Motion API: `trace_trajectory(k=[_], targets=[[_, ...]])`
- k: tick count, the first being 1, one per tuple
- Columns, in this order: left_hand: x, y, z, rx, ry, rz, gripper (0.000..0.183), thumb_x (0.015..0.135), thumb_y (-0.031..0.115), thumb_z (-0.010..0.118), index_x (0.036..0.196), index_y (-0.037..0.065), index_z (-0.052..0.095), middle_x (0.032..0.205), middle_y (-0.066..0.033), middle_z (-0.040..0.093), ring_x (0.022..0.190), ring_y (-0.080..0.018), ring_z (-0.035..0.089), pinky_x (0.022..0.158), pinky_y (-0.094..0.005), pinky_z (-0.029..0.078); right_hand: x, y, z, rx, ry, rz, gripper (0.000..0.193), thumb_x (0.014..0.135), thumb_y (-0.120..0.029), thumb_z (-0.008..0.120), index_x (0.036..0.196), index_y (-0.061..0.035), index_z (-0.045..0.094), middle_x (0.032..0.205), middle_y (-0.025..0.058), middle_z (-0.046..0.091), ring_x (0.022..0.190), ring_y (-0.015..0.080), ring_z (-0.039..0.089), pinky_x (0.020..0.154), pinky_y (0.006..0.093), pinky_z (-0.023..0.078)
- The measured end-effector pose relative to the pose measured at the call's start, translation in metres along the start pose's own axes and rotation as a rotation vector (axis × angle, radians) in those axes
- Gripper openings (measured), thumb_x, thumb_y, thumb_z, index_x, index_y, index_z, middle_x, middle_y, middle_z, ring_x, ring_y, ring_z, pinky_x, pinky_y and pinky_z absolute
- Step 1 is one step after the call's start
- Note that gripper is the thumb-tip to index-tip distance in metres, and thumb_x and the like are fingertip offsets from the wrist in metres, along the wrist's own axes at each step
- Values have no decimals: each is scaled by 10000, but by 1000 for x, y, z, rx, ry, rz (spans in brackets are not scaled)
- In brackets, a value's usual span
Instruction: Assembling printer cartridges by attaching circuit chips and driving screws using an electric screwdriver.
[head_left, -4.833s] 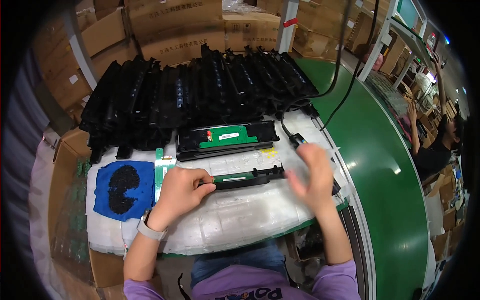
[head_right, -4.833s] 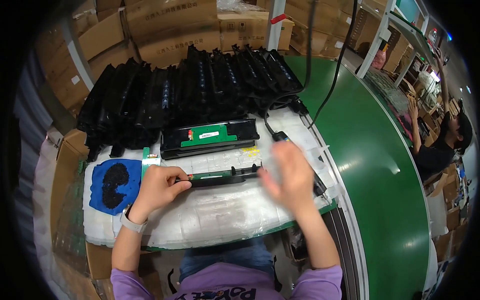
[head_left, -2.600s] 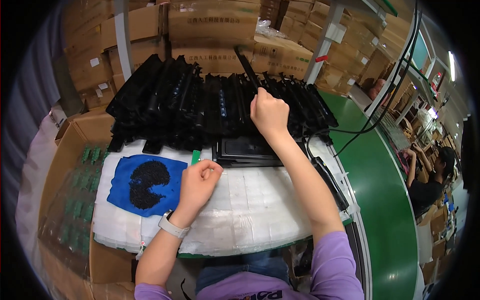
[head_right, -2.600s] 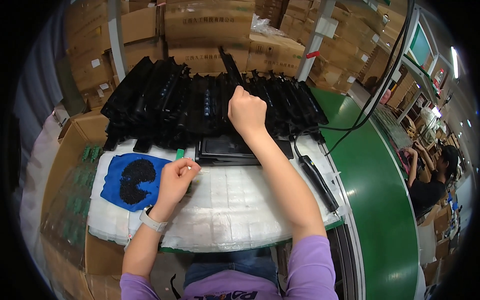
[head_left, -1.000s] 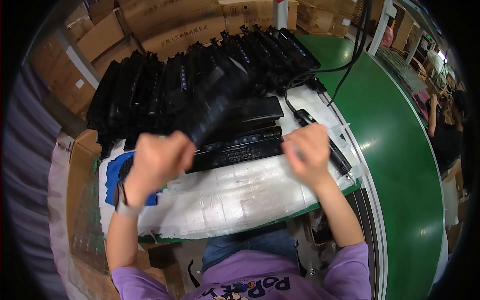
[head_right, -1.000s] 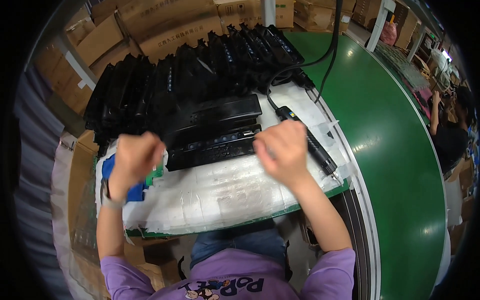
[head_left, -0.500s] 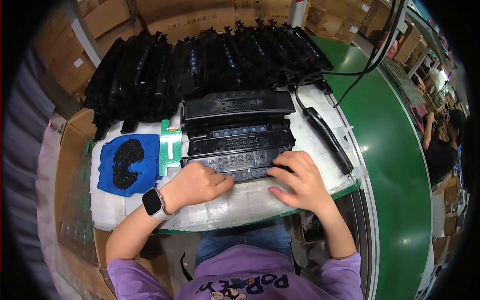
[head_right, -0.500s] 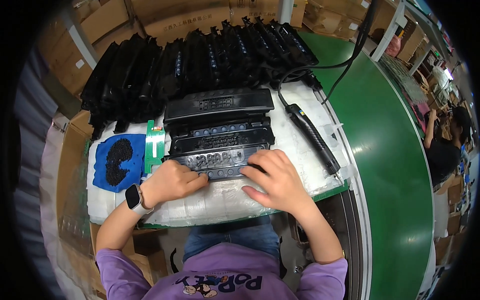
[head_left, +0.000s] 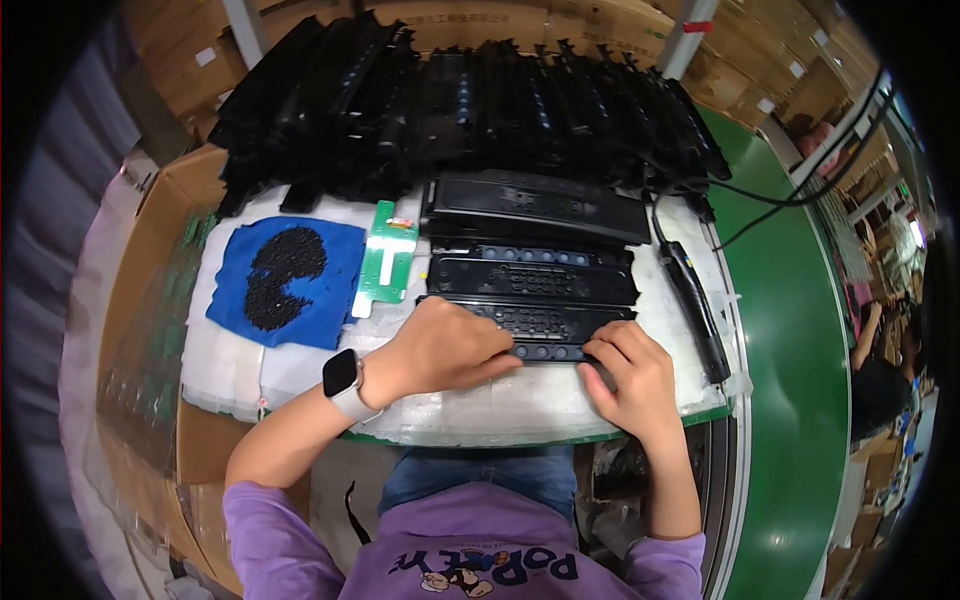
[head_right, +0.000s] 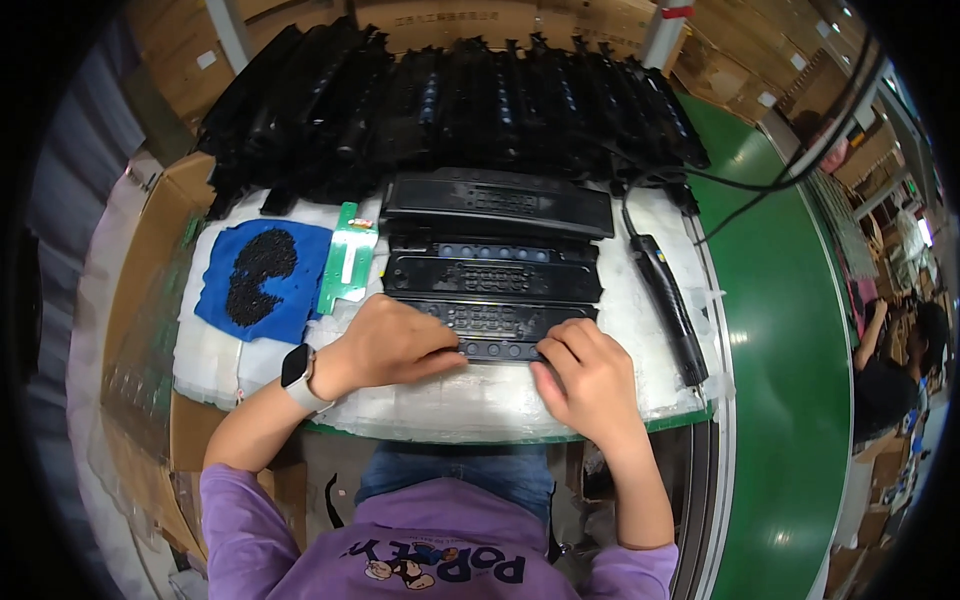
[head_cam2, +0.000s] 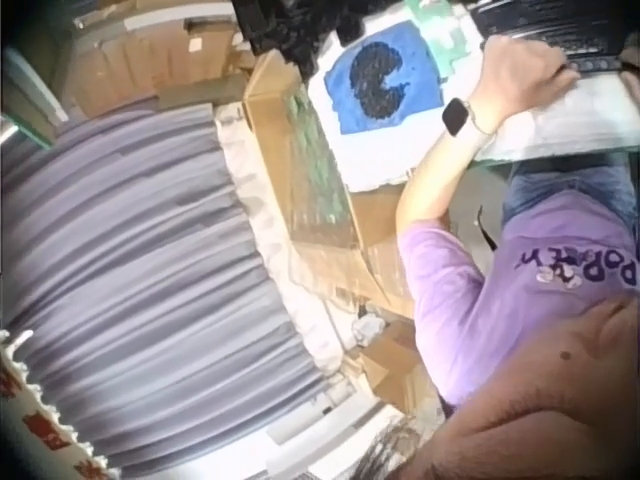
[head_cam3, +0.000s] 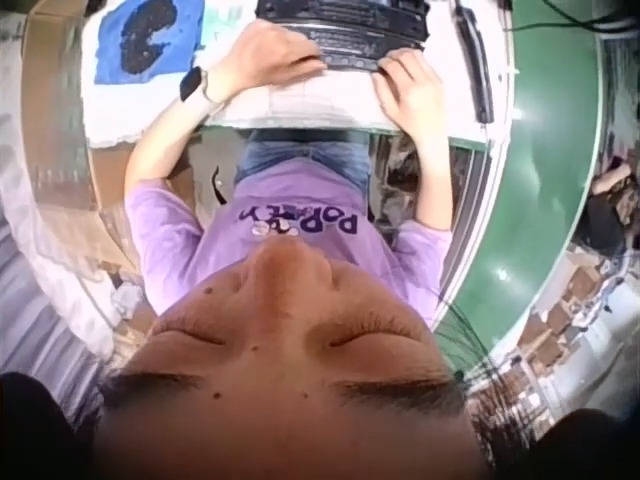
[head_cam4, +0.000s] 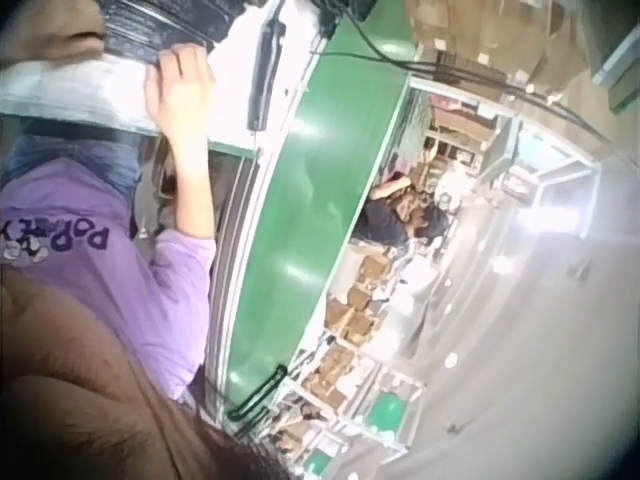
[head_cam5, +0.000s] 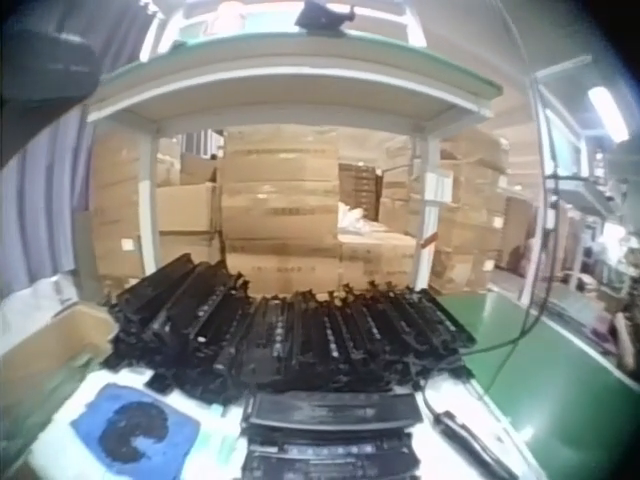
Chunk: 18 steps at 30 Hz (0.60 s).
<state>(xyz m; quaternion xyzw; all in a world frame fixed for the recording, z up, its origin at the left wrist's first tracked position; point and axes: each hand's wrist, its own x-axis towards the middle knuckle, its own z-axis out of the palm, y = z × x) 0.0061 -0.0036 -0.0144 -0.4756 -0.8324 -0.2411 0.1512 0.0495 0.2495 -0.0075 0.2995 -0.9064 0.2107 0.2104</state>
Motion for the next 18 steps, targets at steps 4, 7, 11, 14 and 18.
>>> trace_trajectory(k=[4, 7, 11, 14, 18], targets=[[-9, -1, -9, -155, 203, -289, 254, 815, 225, 655, 628, 70, 581, 509, -59, 528, 438, -233, 517, 412, -333, 367, 3, -9, -2, -49, -20, 51, 228, 628, -104, 709, 825, -23, 628, 877, 96, 593, 833, 270, 590, 673, 356, 491], [-22, -12, -27, -323, 474, -697, 272, 860, 200, 619, 668, 8, 596, 493, -97, 493, 410, -155, 436, 423, -288, 321, 8, -19, -10, -54, 57, 40, 231, 624, -100, 712, 825, -25, 625, 881, 98, 587, 841, 276, 587, 677, 355, 486], [-68, -48, -85, 227, 431, -925, 261, 864, 201, 560, 672, 25, 573, 543, -117, 524, 501, -296, 518, 476, -380, 366, 20, -32, 3, 29, 69, -21, 219, 624, -72, 703, 818, -20, 615, 872, 101, 582, 829, 282, 584, 671, 351, 482], [-110, -72, -100, 315, 288, -751, 180, 877, 195, 536, 787, 67, 626, 788, -105, 635, 896, -292, 582, 765, -422, 444, 31, -45, 18, 75, 53, -103, 204, 632, -56, 691, 812, -11, 606, 860, 109, 579, 818, 294, 582, 667, 355, 482], [-126, -54, -94, 441, 342, -675, 168, 887, 168, 531, 993, 61, 606, 1114, -86, 615, 1164, -245, 512, 990, -524, 328, 45, -70, 28, 145, 12, -227, 190, 635, -66, 680, 803, -17, 607, 849, 119, 578, 793, 306, 584, 640, 364, 476]])
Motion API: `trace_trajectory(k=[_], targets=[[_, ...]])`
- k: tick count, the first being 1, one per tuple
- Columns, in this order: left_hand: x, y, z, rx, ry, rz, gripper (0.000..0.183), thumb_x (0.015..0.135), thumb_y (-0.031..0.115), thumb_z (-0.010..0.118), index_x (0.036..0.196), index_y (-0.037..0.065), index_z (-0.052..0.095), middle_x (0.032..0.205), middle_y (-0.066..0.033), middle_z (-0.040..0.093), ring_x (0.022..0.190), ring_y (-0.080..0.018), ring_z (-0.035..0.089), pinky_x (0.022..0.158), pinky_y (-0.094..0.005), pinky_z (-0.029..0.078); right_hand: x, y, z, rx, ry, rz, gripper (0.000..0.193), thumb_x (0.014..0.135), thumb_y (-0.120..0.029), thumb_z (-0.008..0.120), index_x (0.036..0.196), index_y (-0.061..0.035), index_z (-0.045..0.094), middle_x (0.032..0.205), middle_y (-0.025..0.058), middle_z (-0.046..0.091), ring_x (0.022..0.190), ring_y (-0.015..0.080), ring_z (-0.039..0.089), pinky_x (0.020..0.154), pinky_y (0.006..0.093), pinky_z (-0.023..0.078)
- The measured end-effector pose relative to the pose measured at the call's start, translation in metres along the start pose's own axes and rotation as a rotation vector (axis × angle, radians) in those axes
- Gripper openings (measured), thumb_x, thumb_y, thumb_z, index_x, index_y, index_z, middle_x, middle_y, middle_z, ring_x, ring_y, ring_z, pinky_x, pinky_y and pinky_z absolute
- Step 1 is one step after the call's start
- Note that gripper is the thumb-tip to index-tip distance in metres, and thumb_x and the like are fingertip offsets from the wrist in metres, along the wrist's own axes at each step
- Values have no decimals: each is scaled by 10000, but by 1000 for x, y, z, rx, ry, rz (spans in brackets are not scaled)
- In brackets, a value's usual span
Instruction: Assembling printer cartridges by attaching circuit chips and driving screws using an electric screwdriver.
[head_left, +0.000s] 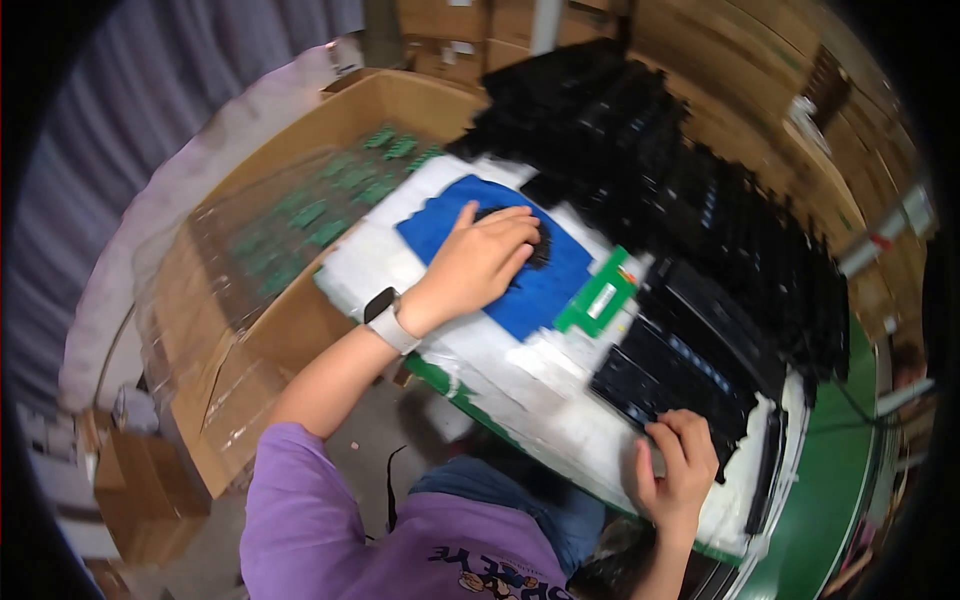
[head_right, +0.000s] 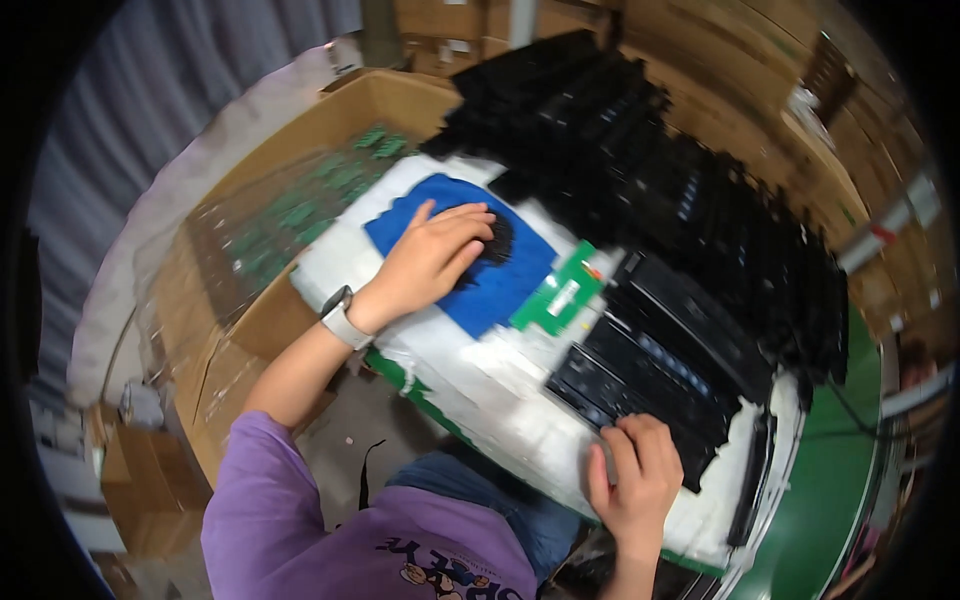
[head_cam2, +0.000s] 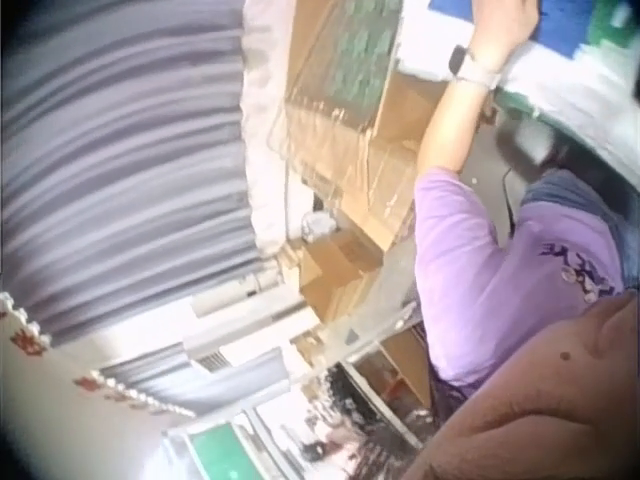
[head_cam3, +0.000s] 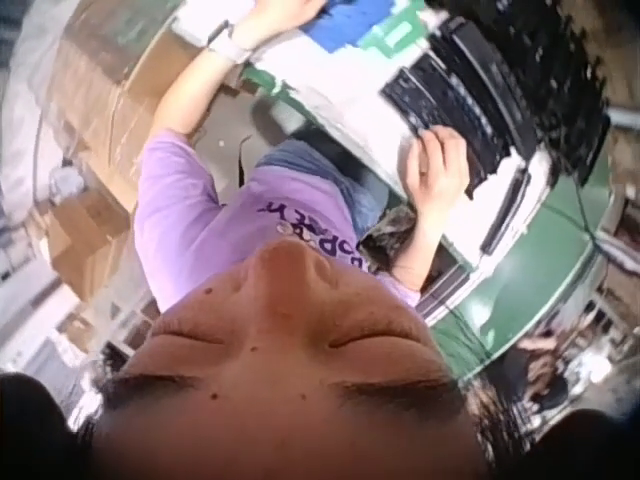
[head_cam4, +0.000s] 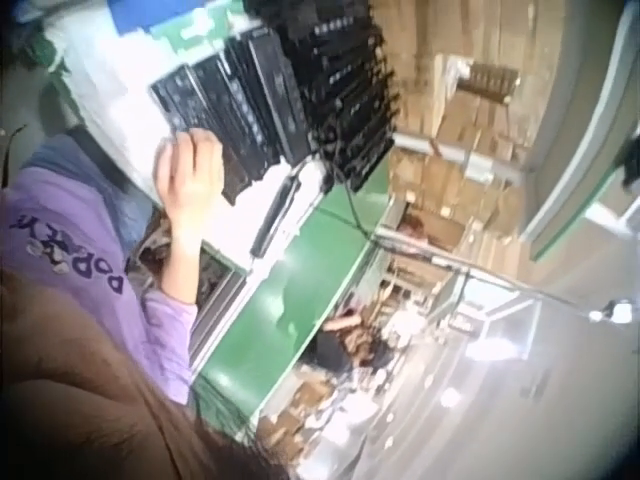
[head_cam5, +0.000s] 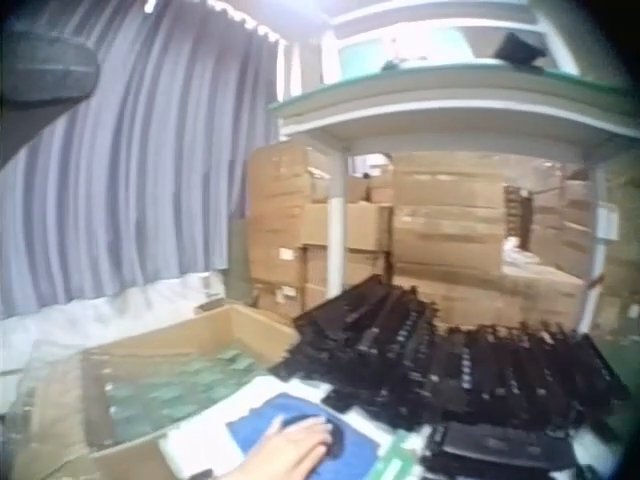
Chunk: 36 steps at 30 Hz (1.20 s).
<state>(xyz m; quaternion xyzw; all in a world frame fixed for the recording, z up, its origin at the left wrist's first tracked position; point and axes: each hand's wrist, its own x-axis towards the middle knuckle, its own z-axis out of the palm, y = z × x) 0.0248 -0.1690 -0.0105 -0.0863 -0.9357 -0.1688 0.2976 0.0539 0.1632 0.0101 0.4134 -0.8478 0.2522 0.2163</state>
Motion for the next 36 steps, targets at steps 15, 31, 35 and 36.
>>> trace_trajectory(k=[15, 31, 35, 36], targets=[[-251, -135, -211, 622, -593, -453, 586, 640, 347, 769, 1076, 33, 534, 1080, -152, 558, 1037, -330, 523, 828, -432, 469, 41, -52, 77, 248, -269, -319, 220, 625, -78, 701, 829, -52, 623, 870, 94, 589, 818, 283, 586, 657, 370, 449], [-420, -23, -331, 1106, 292, -1017, 233, 742, 188, 696, 726, 27, 529, 681, -150, 571, 652, -356, 574, 557, -423, 428, 25, -52, 77, 271, -239, -318, 218, 665, -13, 640, 880, -15, 610, 930, 138, 573, 865, 320, 563, 740, 380, 439], [-468, 2, -331, 1223, 443, -1414, 235, 732, 229, 706, 769, 37, 575, 708, -148, 610, 679, -366, 596, 597, -443, 457, 23, -60, 73, 252, -253, -305, 193, 684, 25, 608, 876, 8, 601, 942, 159, 569, 875, 329, 562, 778, 383, 455], [-478, 4, -326, 1234, 419, -1500, 222, 756, 259, 667, 803, 48, 615, 759, -166, 644, 739, -376, 623, 640, -448, 488, 22, -61, 72, 241, -251, -306, 192, 686, 28, 605, 877, 9, 601, 946, 159, 569, 880, 329, 561, 784, 383, 453]])
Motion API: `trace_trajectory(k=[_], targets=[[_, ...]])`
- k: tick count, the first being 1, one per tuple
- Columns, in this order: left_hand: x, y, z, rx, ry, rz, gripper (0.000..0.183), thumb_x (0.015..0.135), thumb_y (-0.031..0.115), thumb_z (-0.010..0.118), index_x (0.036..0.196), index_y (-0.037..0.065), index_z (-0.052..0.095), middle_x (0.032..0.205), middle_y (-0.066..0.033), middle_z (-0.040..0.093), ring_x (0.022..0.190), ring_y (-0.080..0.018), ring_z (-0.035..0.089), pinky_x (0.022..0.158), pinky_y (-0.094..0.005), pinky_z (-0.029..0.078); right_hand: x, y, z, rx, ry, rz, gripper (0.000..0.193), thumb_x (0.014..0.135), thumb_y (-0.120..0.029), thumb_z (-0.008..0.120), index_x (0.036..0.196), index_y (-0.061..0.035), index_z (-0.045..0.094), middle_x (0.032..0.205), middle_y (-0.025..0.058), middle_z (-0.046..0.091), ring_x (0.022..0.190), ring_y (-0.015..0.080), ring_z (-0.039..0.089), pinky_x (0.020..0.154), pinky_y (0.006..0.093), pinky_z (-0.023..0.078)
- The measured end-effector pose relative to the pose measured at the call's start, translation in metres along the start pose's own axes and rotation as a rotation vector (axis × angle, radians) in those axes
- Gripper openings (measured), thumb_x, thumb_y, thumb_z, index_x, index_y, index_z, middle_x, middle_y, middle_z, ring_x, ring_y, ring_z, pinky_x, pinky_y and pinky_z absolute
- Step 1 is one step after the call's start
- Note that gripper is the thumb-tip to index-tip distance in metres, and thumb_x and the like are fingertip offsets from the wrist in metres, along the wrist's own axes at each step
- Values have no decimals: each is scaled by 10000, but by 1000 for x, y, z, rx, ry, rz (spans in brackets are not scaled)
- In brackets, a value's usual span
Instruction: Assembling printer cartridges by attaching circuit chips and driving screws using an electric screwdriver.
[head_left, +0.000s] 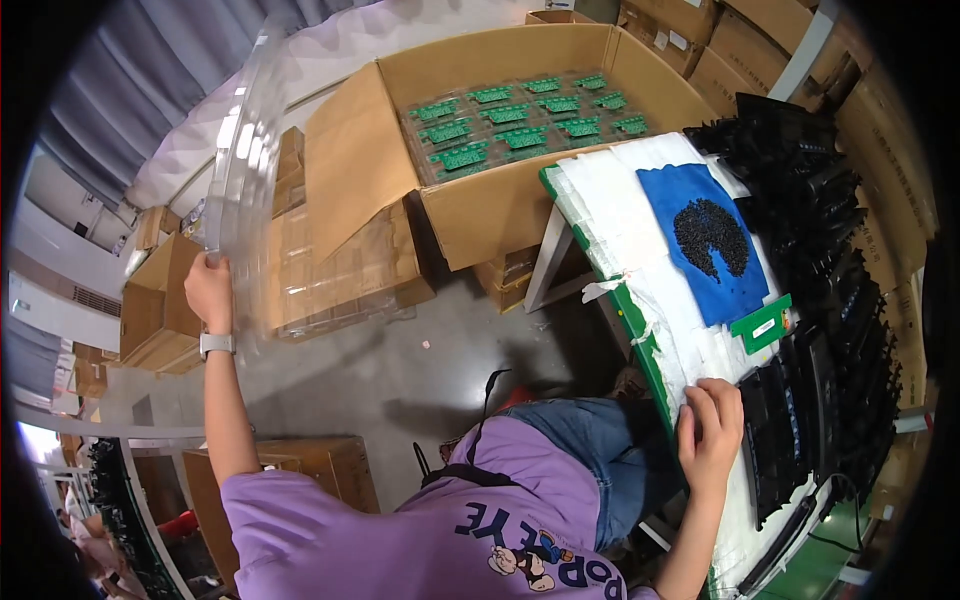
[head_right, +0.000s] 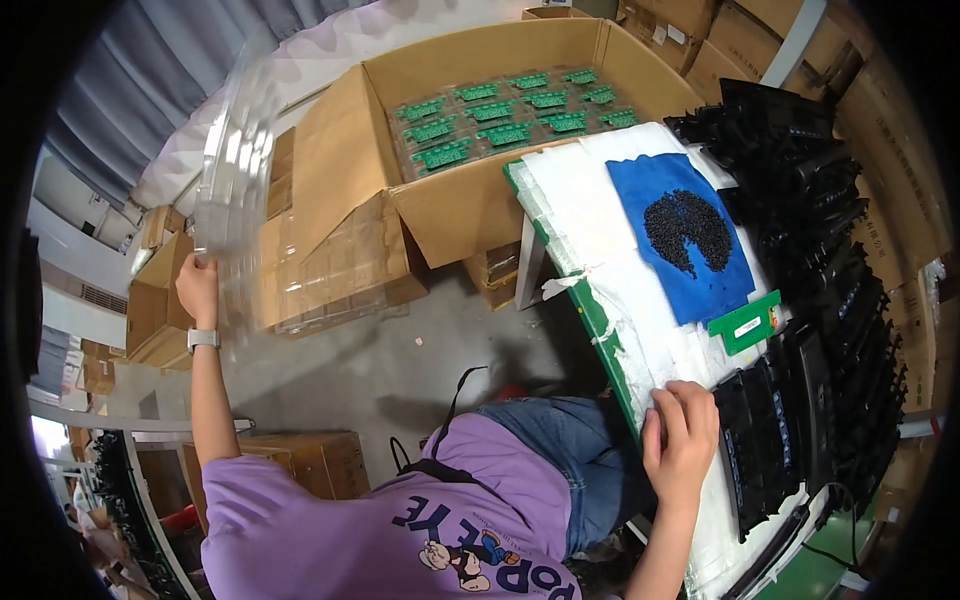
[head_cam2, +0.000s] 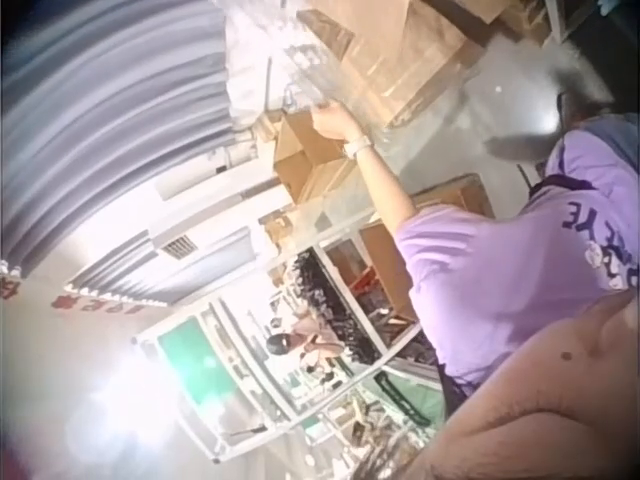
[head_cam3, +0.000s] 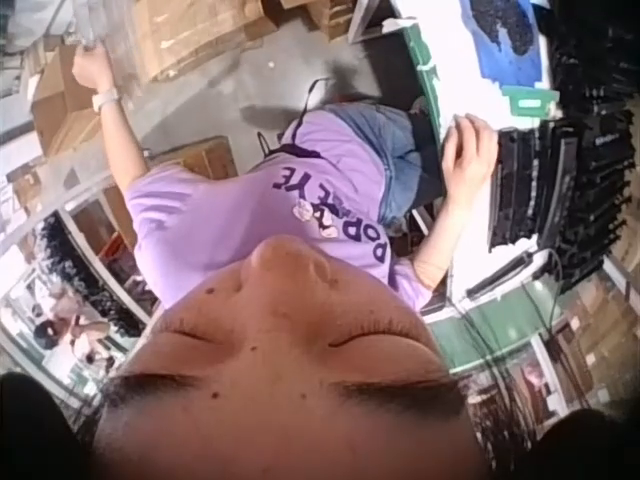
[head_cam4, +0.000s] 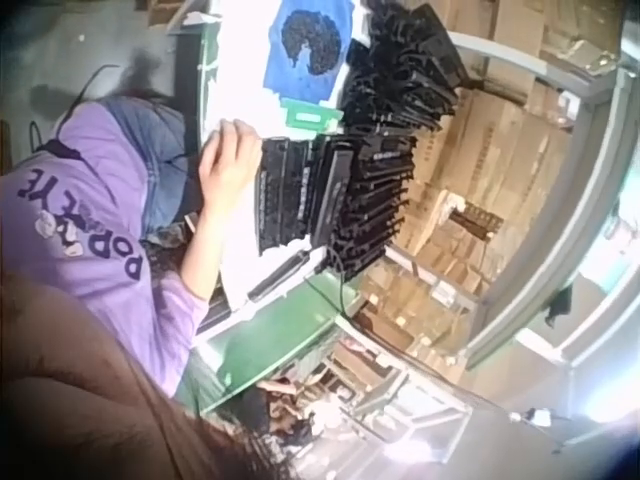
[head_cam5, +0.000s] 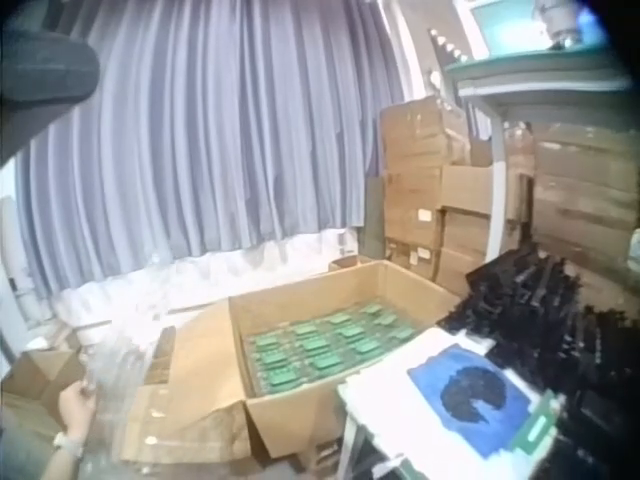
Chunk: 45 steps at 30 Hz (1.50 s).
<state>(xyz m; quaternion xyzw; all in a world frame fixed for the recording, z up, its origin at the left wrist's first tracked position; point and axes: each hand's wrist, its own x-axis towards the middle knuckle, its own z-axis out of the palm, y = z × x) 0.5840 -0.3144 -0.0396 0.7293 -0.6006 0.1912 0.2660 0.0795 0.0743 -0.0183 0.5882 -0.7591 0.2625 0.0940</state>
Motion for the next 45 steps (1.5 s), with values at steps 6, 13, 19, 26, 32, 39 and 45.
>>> trace_trajectory(k=[6, 13, 19, 26, 32, 39, 45], targets=[[-21, -36, 80, 170, -150, -197, 185, 793, 216, 562, 830, 59, 652, 850, -211, 658, 830, -399, 640, 706, -472, 516, -5, -2, 4, -18, 13, 5, 193, 682, 36, 599, 874, 12, 598, 941, 157, 565, 884, 328, 557, 793, 386, 451], [-24, 41, 224, 142, -389, 41, 311, 804, 322, 599, 927, 40, 649, 1075, -208, 621, 1079, -346, 570, 862, -498, 462, -7, -10, 0, -137, 2, 74, 205, 666, 6, 621, 870, -14, 607, 933, 144, 572, 883, 327, 561, 783, 396, 444], [111, -108, 371, -1096, -143, 164, 457, 863, 352, 496, 1174, 20, 544, 1209, -250, 540, 1159, -380, 499, 945, -453, 410, -13, 13, 3, 43, 77, 77, 192, 677, 28, 601, 868, 3, 599, 931, 154, 568, 882, 328, 558, 782, 384, 448], [131, -92, 289, -233, -170, -303, 322, 739, 226, 535, 862, -40, 668, 906, -285, 638, 921, -433, 610, 800, -478, 470, 2, -3, 8, -71, 22, 63, 202, 664, 0, 618, 865, -8, 602, 931, 147, 574, 876, 337, 559, 771, 405, 449], [159, 144, 188, -607, 208, 248, 284, 798, 164, 550, 1026, 7, 610, 1012, -204, 624, 972, -352, 584, 849, -413, 447, 3, -6, 8, -103, 0, 74, 214, 644, -4, 629, 856, -11, 603, 927, 148, 573, 860, 337, 560, 753, 409, 445], [38, 390, 187, -162, -893, 1149, 415, 778, 326, 610, 1080, 43, 637, 1018, -202, 650, 961, -344, 620, 831, -407, 486, 1, 2, 2, -68, 29, 89, 219, 627, -20, 655, 842, -30, 619, 900, 116, 584, 855, 313, 574, 731, 398, 450], [-34, 353, 312, 0, -1097, 1141, 537, 775, 357, 618, 1159, 7, 486, 1029, -269, 623, 974, -367, 623, 812, -447, 491, 3, 11, 1, -9, 31, 83, 239, 617, -51, 674, 852, -53, 631, 907, 94, 594, 851, 287, 587, 713, 380, 447]])
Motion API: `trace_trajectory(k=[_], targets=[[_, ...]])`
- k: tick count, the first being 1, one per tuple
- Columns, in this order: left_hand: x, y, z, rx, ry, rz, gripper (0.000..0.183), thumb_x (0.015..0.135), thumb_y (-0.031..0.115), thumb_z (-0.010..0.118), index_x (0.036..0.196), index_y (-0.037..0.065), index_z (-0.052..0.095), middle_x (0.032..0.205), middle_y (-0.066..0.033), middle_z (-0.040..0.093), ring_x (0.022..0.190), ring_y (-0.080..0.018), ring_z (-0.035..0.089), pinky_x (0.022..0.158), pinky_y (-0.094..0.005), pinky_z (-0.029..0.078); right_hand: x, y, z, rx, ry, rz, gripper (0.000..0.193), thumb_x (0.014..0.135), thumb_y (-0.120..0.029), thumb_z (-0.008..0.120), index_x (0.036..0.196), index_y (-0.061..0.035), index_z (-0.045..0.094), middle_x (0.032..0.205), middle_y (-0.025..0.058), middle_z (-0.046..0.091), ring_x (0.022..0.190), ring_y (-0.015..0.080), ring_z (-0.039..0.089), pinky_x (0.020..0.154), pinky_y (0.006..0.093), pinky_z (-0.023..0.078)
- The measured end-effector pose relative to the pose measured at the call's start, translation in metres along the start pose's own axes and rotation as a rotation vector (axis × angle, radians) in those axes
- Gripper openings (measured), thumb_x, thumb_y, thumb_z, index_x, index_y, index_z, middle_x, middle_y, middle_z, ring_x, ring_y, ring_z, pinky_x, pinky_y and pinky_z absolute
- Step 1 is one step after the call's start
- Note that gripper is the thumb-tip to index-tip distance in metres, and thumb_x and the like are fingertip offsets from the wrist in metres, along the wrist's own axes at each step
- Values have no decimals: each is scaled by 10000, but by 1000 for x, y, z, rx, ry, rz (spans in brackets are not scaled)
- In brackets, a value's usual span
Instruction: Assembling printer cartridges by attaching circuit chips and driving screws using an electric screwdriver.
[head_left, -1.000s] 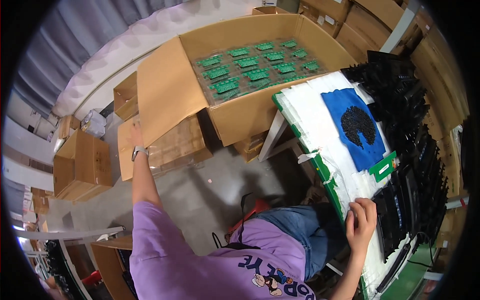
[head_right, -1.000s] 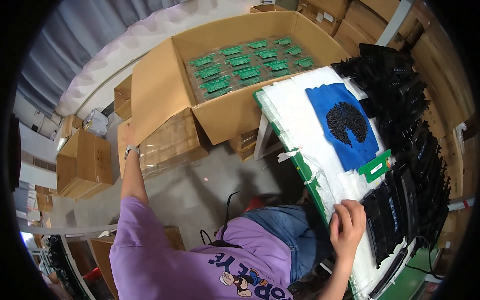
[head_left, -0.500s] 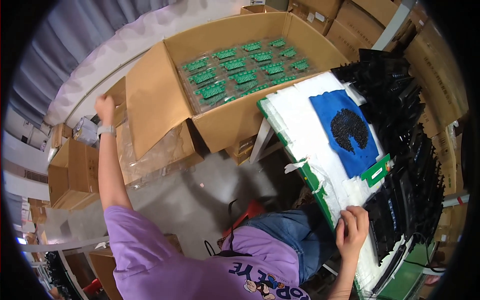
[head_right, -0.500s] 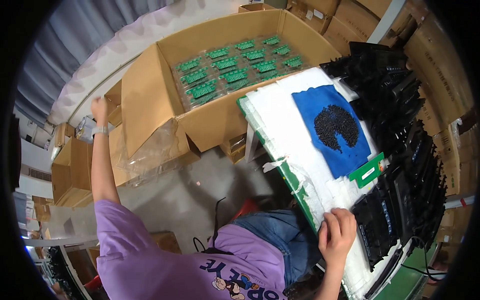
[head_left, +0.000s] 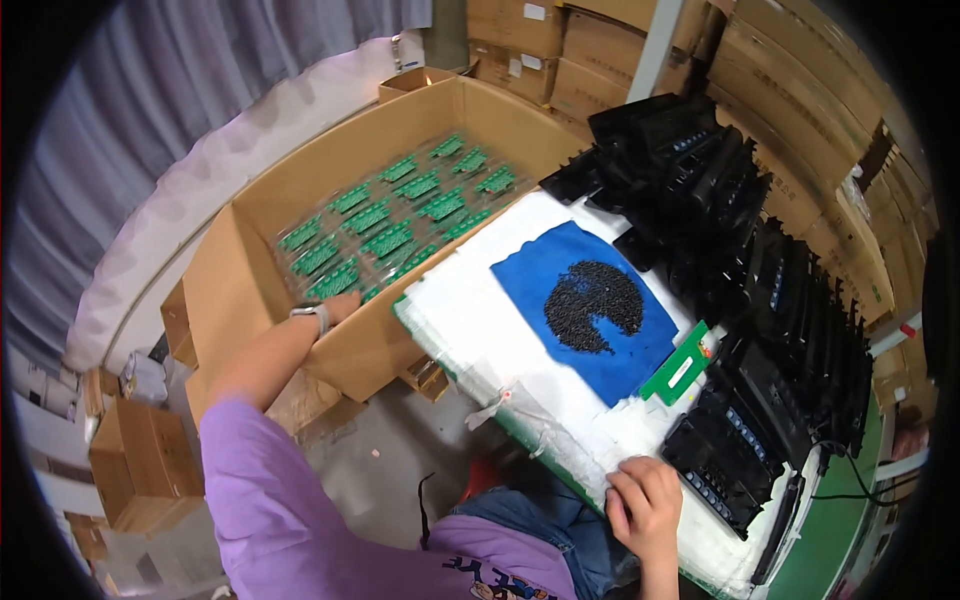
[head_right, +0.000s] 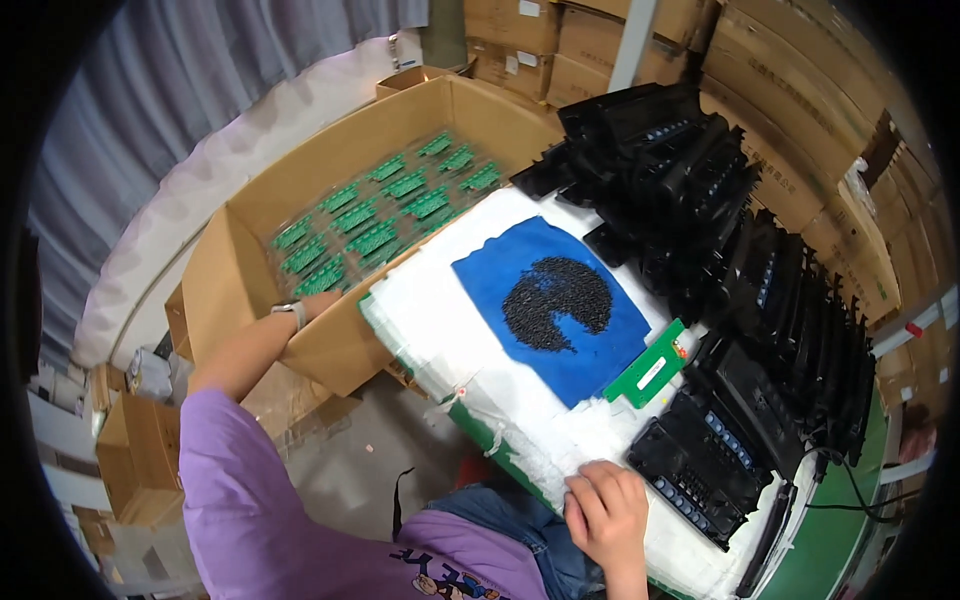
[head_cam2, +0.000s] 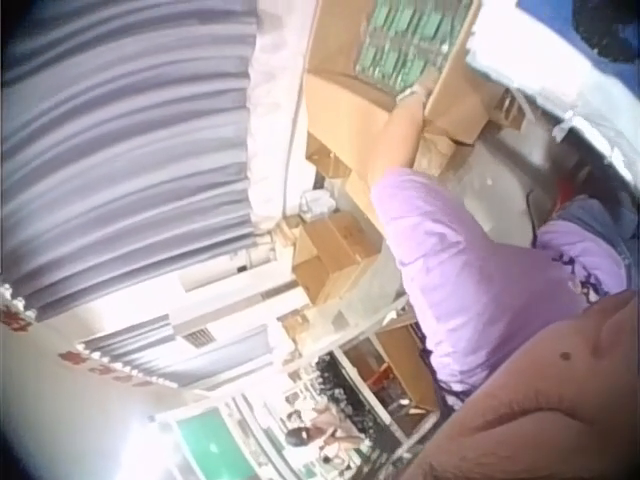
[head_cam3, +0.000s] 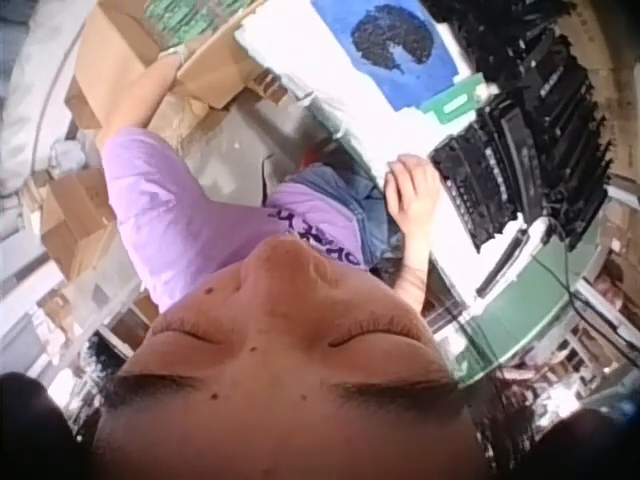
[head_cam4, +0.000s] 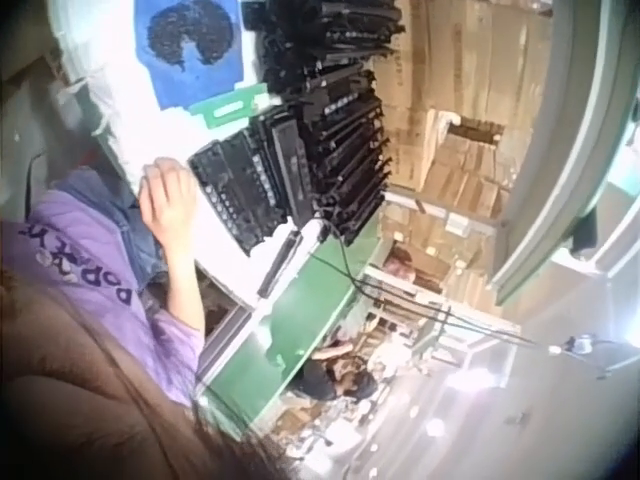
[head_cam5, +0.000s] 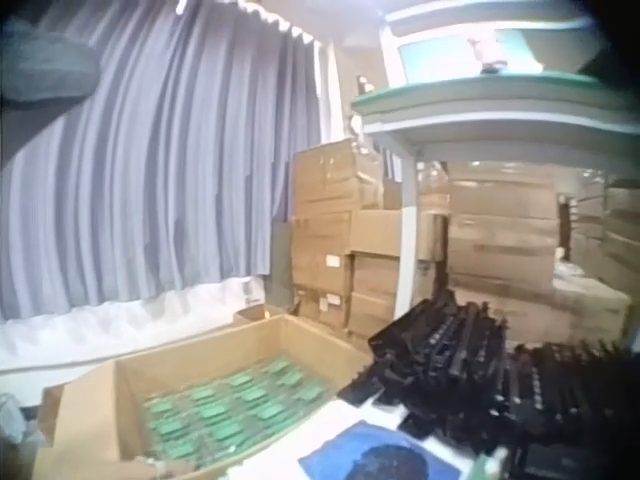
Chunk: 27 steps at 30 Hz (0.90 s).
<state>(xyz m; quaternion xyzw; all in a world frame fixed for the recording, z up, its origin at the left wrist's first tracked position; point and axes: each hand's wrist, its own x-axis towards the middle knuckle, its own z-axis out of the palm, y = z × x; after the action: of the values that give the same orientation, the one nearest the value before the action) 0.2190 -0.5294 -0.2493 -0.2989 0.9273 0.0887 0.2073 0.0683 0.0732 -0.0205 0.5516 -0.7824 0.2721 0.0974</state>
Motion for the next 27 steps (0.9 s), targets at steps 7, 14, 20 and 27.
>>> trace_trajectory(k=[7, 14, 20, 27], targets=[[-13, 30, -28, -479, -57, 116, 393, 764, 284, 645, 1004, -26, 627, 933, -264, 642, 873, -383, 635, 750, -435, 484, 0, 5, -1, -16, -10, 75, 238, 609, -54, 677, 844, -57, 636, 899, 83, 595, 845, 277, 588, 689, 366, 432], [-5, 33, -66, -153, 271, -78, 391, 691, 296, 698, 886, -40, 648, 957, -278, 618, 895, -389, 617, 765, -437, 492, 6, 4, -3, -15, 19, 76, 240, 605, -54, 696, 837, -50, 635, 894, 63, 594, 844, 241, 591, 683, 339, 426], [42, -70, -56, 42, 104, -53, 427, 720, 344, 715, 973, 11, 630, 988, -230, 621, 934, -376, 599, 797, -444, 496, -8, 11, -6, -10, 57, 138, 273, 634, -81, 690, 898, -61, 625, 946, 66, 586, 907, 233, 577, 717, 329, 427], [56, -89, -54, -162, 137, 159, 340, 699, 246, 734, 892, -21, 650, 829, -254, 648, 814, -368, 650, 683, -430, 492, -22, 25, -3, 22, 2, 12, 181, 731, -170, 616, 867, -78, 539, 914, 43, 510, 910, 203, 498, 744, 316, 406]])
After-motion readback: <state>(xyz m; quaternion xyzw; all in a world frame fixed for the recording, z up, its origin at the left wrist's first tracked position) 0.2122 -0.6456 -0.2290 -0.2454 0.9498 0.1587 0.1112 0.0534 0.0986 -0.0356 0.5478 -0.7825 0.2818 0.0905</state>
